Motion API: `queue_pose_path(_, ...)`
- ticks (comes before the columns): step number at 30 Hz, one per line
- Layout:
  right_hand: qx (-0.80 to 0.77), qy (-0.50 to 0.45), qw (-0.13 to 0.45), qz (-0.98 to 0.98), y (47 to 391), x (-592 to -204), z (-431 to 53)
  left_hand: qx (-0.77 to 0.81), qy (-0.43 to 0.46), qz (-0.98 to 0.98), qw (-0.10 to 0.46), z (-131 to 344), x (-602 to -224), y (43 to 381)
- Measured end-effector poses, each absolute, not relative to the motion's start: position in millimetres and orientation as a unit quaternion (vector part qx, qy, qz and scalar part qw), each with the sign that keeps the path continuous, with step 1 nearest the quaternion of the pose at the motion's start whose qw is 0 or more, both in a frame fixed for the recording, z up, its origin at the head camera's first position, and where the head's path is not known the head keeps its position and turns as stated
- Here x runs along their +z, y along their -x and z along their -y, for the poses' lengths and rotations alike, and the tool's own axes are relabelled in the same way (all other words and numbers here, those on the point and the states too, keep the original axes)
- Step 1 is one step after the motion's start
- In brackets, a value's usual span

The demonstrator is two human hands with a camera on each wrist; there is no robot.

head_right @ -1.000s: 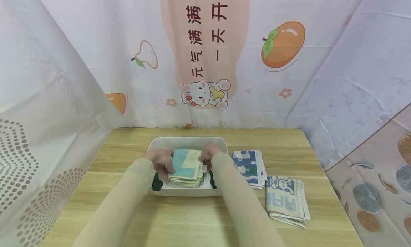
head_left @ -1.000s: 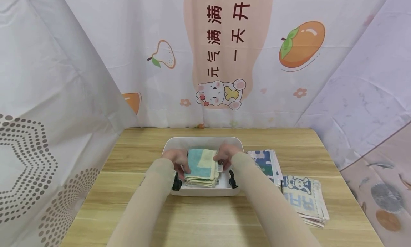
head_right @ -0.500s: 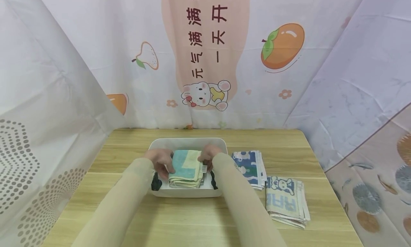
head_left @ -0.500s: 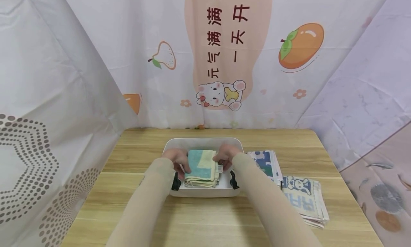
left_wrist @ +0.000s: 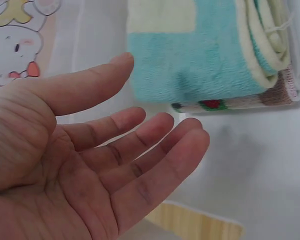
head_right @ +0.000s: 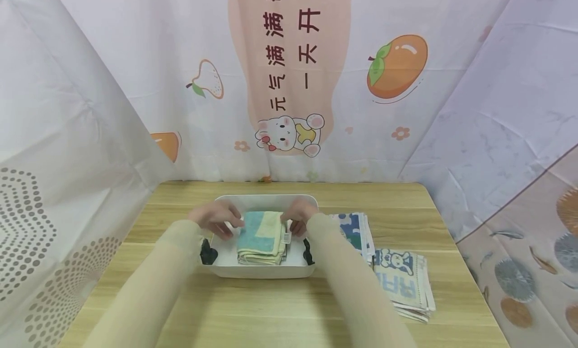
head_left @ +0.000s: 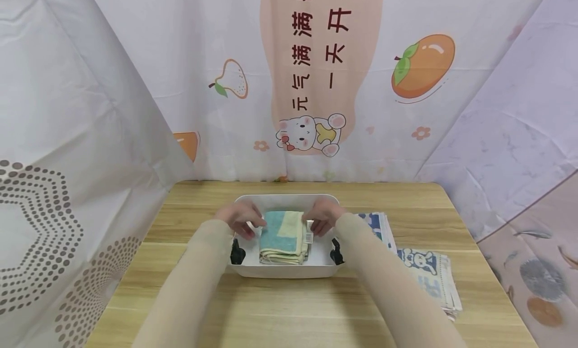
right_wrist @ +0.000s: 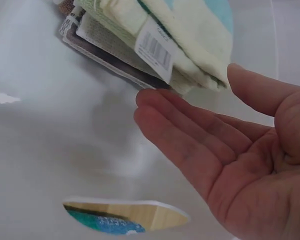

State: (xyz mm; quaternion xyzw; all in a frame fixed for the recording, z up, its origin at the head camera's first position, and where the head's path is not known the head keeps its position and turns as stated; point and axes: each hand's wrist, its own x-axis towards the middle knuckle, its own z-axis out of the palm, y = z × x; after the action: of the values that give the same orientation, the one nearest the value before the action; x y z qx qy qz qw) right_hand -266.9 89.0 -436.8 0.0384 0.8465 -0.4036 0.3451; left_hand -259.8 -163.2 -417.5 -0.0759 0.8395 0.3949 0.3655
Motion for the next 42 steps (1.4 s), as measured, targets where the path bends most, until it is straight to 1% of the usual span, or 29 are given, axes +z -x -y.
queue_pose_path(9,-0.441,-0.028,0.332,-0.833,266,-423,-103,0.435,0.053,-0.844,0.309,186,-401,258)
queue_pose_path(14,-0.463,-0.022,0.344,-0.816,267,-413,-113,0.469,0.063,-0.836,0.277,202,-396,256)
queue_pose_path(22,-0.487,-0.005,0.351,-0.799,267,-403,-131,0.503,0.087,-0.827,0.237,228,-401,253)
queue_pose_path(26,-0.504,-0.008,0.343,-0.793,267,-403,-140,0.495,0.096,-0.834,0.226,237,-407,250)
queue_pose_path(30,-0.516,-0.003,0.335,-0.789,268,-403,-150,0.500,0.106,-0.828,0.229,242,-416,247)
queue_pose_path(37,-0.539,0.007,0.342,-0.770,267,-397,-168,0.518,0.102,-0.807,0.265,246,-430,240)
queue_pose_path(42,-0.556,0.013,0.346,-0.755,267,-395,-184,0.542,0.101,-0.786,0.278,248,-436,238)
